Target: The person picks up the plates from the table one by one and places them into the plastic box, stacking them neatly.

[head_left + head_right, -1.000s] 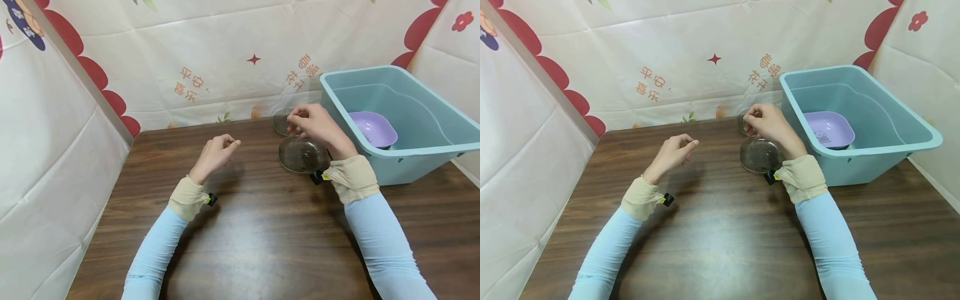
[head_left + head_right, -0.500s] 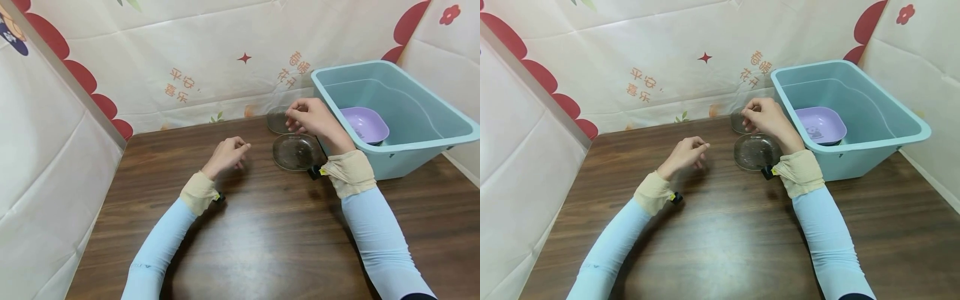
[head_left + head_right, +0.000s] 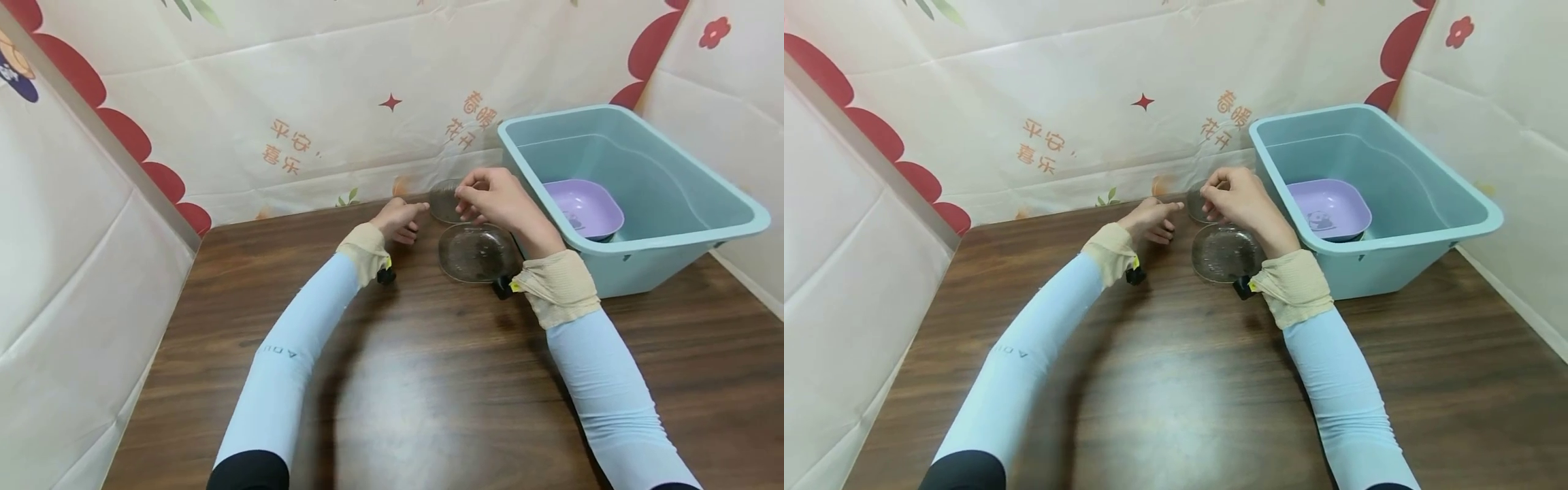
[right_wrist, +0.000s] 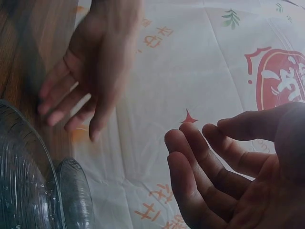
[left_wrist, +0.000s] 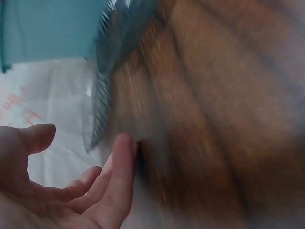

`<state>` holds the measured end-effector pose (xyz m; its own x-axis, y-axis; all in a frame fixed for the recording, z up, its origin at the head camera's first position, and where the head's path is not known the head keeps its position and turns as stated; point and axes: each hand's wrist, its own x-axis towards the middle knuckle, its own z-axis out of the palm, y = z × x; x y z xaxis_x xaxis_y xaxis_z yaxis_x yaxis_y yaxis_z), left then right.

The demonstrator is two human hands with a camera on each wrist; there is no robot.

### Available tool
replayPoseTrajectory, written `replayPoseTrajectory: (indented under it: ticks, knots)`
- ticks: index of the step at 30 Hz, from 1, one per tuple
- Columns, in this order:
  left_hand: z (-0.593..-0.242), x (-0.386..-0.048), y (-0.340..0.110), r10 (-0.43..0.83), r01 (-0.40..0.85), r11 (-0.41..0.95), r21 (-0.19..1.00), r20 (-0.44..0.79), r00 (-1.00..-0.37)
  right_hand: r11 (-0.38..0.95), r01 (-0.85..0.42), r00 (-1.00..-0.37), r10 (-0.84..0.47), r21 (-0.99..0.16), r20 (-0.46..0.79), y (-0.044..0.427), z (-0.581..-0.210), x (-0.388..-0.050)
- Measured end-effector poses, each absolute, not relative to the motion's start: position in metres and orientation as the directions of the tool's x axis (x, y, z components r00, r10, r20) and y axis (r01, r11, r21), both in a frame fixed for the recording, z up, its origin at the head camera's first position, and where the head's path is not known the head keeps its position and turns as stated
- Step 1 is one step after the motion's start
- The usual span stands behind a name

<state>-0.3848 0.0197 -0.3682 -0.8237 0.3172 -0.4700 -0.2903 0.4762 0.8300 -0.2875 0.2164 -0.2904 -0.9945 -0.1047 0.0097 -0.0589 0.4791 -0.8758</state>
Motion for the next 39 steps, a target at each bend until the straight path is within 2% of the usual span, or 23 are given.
replayPoseTrajectory:
  ticks: [5,9,14,18,23,28,32,39]
  knots:
    - [-0.376,-0.403,0.032,0.235,-0.332,0.47,0.818,-0.478,-0.846,0.466,-0.058,-0.995,-0.104,-0.883,0.011,0.215,-0.292,-0.287]
    - [-0.382,-0.413,0.039,0.177,-0.369,0.409,0.834,-0.47,-0.865,0.455,-0.054,-0.995,-0.104,-0.889,0.007,0.214,-0.293,-0.286]
    - [-0.383,-0.415,0.041,0.158,-0.389,0.3,0.871,-0.447,-0.88,0.451,-0.049,-0.994,-0.106,-0.891,0.001,0.213,-0.295,-0.288]
    - [-0.377,-0.413,0.047,0.171,-0.397,0.295,0.869,-0.457,-0.873,0.465,-0.044,-0.995,-0.097,-0.884,-0.002,0.217,-0.293,-0.288]
    - [-0.39,-0.417,0.059,0.14,-0.348,0.357,0.867,-0.418,-0.898,0.484,-0.044,-0.996,-0.094,-0.874,-0.002,0.219,-0.295,-0.289]
    - [-0.397,-0.423,0.064,0.123,-0.26,0.483,0.836,-0.359,-0.925,0.489,-0.049,-0.996,-0.094,-0.871,0.002,0.219,-0.298,-0.289]
    - [-0.395,-0.422,0.063,0.156,-0.241,0.502,0.831,-0.361,-0.92,0.507,-0.039,-0.996,-0.085,-0.861,-0.005,0.221,-0.3,-0.29]
    - [-0.381,-0.414,0.05,0.211,-0.371,0.328,0.869,-0.45,-0.868,0.522,-0.052,-0.994,-0.107,-0.851,-0.004,0.22,-0.3,-0.291]
